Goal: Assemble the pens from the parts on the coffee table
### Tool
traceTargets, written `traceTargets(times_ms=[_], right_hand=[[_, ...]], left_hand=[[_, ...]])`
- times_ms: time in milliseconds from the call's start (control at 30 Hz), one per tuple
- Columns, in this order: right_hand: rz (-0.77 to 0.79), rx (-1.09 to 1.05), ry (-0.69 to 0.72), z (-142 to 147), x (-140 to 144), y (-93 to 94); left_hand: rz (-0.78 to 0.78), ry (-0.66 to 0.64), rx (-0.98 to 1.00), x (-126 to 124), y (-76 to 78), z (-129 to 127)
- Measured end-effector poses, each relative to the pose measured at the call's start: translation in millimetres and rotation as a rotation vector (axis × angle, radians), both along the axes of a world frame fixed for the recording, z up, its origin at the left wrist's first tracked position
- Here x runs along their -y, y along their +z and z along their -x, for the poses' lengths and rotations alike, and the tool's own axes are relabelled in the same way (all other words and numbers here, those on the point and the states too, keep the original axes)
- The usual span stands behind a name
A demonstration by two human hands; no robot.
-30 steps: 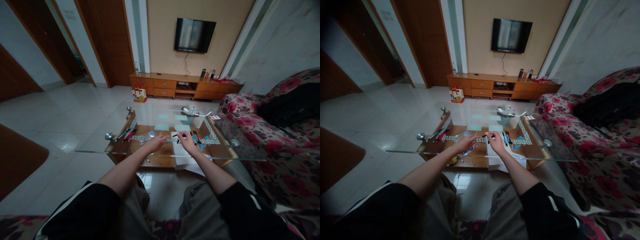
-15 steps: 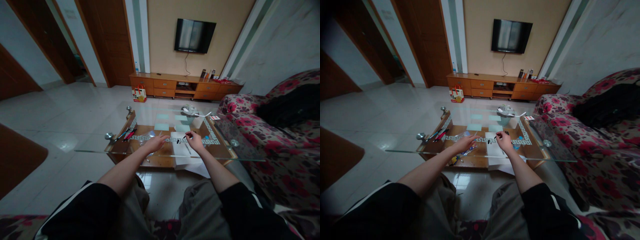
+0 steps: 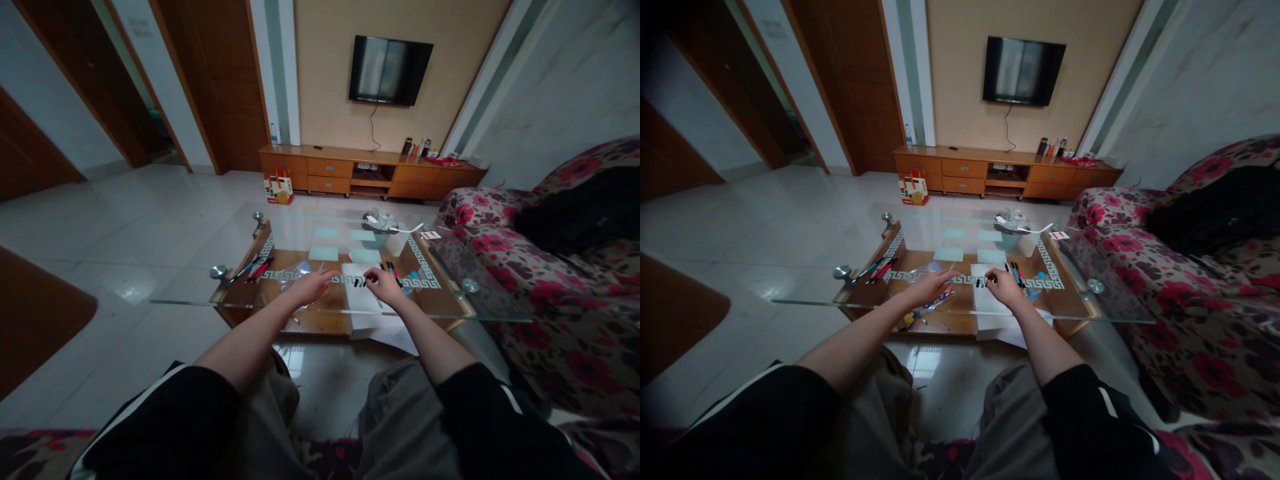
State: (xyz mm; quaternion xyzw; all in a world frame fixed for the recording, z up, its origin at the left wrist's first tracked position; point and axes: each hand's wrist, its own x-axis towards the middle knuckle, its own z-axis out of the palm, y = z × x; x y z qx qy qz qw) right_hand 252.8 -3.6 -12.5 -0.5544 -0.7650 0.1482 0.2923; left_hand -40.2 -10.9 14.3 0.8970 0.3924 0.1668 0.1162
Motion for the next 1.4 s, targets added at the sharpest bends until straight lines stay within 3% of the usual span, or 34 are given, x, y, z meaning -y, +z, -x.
traceTargets(times_ms=[867, 1400], right_hand=[[-0.013, 0.063, 0.017, 2.5, 1.1, 0.0], [0.064, 0.072, 0.008, -0.4, 0.3, -8.3]], left_hand=[[-0.002, -0.003, -0.009, 1.4, 1.8, 0.2], [0.003, 0.001, -0.001, 2.0, 2.9, 0.2]])
